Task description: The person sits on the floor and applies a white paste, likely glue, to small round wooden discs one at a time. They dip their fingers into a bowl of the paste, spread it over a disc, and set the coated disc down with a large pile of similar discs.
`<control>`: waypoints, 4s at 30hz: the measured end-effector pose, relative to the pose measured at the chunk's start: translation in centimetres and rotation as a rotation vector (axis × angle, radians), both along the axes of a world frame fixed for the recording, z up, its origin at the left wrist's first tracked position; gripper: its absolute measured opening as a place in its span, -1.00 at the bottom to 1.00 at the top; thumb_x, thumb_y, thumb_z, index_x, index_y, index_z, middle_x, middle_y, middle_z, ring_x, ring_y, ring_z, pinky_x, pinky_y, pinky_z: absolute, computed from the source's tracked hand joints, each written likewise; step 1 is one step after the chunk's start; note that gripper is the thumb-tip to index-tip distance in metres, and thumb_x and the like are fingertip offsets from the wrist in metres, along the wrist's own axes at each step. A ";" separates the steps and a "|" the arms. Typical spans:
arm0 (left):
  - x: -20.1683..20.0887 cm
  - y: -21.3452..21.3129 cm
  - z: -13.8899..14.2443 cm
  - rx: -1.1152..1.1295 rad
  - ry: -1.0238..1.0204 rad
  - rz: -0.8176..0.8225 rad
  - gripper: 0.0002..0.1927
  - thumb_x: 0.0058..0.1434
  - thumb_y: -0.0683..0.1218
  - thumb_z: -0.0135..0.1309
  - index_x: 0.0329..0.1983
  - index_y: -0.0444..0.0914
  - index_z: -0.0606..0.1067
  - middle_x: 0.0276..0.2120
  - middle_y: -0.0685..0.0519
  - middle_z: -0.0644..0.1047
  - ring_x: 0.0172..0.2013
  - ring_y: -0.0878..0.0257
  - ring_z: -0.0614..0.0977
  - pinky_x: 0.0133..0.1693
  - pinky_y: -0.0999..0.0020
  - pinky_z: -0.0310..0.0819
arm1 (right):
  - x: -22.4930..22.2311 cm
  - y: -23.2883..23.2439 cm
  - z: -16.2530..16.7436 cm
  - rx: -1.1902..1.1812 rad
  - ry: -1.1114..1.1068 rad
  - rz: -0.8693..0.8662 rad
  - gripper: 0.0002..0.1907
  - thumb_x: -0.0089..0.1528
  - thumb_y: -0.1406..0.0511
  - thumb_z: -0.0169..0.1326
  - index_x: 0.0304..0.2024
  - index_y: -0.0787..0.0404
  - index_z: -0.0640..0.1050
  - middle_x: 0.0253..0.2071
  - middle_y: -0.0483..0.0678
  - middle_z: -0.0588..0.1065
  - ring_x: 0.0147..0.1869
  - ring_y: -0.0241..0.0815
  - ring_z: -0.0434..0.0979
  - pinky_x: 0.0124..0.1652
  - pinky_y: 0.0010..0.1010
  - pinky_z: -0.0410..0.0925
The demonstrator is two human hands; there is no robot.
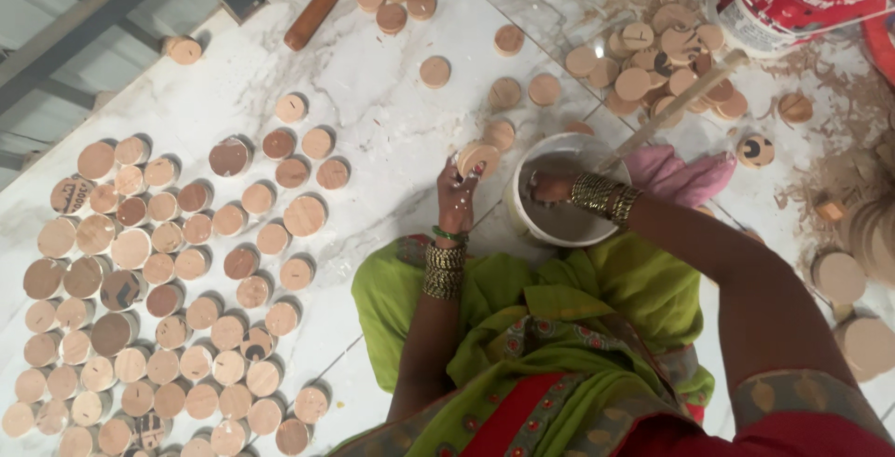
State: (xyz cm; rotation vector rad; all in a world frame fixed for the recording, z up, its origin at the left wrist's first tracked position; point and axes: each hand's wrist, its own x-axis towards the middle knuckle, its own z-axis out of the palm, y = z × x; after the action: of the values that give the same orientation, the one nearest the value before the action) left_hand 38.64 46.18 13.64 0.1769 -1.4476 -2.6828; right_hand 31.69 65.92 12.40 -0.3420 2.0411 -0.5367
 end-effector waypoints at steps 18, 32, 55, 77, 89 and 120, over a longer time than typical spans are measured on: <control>6.7 9.5 5.5 -0.197 0.078 -0.048 -0.62 0.16 -0.36 0.27 0.06 -0.43 0.55 -0.17 0.01 0.66 -0.21 0.34 0.61 -0.12 0.41 0.55 | 8.7 15.0 14.6 -0.691 0.216 -0.692 -0.70 0.22 0.31 0.10 -0.05 0.39 0.51 -0.21 -0.02 0.50 -0.17 -0.26 0.47 -0.18 -0.34 0.37; 9.7 14.2 10.4 -0.196 0.160 0.011 -0.64 0.14 -0.38 0.26 0.03 -0.44 0.54 -0.16 -0.01 0.66 -0.19 0.35 0.61 -0.10 0.42 0.57 | 13.2 15.9 11.4 -0.898 0.582 -0.516 -0.65 0.30 0.42 0.02 0.13 0.42 0.48 0.11 0.01 0.50 0.14 -0.26 0.43 0.14 -0.39 0.32; 11.8 14.4 15.2 0.124 0.117 -0.014 -0.61 0.12 -0.34 0.28 0.05 -0.50 0.55 -0.15 -0.07 0.66 -0.19 0.30 0.64 -0.09 0.38 0.56 | 16.6 15.0 15.1 -0.942 1.150 -0.405 -0.58 0.30 0.56 -0.05 0.24 0.41 0.37 0.36 0.17 0.26 0.44 0.11 0.29 0.39 -0.20 0.19; 13.6 13.7 15.2 -0.055 0.193 0.049 -0.64 0.18 -0.37 0.28 0.05 -0.50 0.56 -0.21 0.00 0.63 -0.24 0.37 0.58 -0.14 0.44 0.51 | 18.9 13.7 18.0 -0.815 1.362 -0.310 -0.59 0.22 0.61 -0.02 0.11 0.33 0.51 0.33 0.27 0.31 0.40 0.26 0.28 0.32 -0.03 0.26; 14.0 13.5 15.5 -0.448 0.362 0.195 -0.63 0.09 -0.39 0.27 0.01 -0.42 0.58 -0.13 0.00 0.62 -0.13 0.34 0.61 -0.03 0.44 0.52 | 19.4 12.2 21.1 -0.653 1.473 -0.183 -0.49 0.11 0.56 -0.01 0.06 0.14 0.64 0.32 0.17 0.35 0.40 0.21 0.23 0.35 0.04 0.12; 14.7 12.7 16.9 -1.156 0.394 0.485 -0.20 0.09 -0.32 0.31 0.41 -0.40 0.28 -0.17 -0.12 0.52 -0.29 0.07 0.52 -0.19 0.22 0.47 | 21.6 9.5 18.8 -0.075 1.850 0.146 -0.48 0.26 0.36 0.07 0.31 0.05 0.55 0.33 0.17 0.36 0.46 0.13 0.26 0.37 0.11 0.08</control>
State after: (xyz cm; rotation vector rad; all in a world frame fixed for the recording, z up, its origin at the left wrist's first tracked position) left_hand 53.36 58.89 30.56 -0.0823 -2.1379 -1.1422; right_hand 53.30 75.43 31.16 -1.3771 3.6484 -0.0705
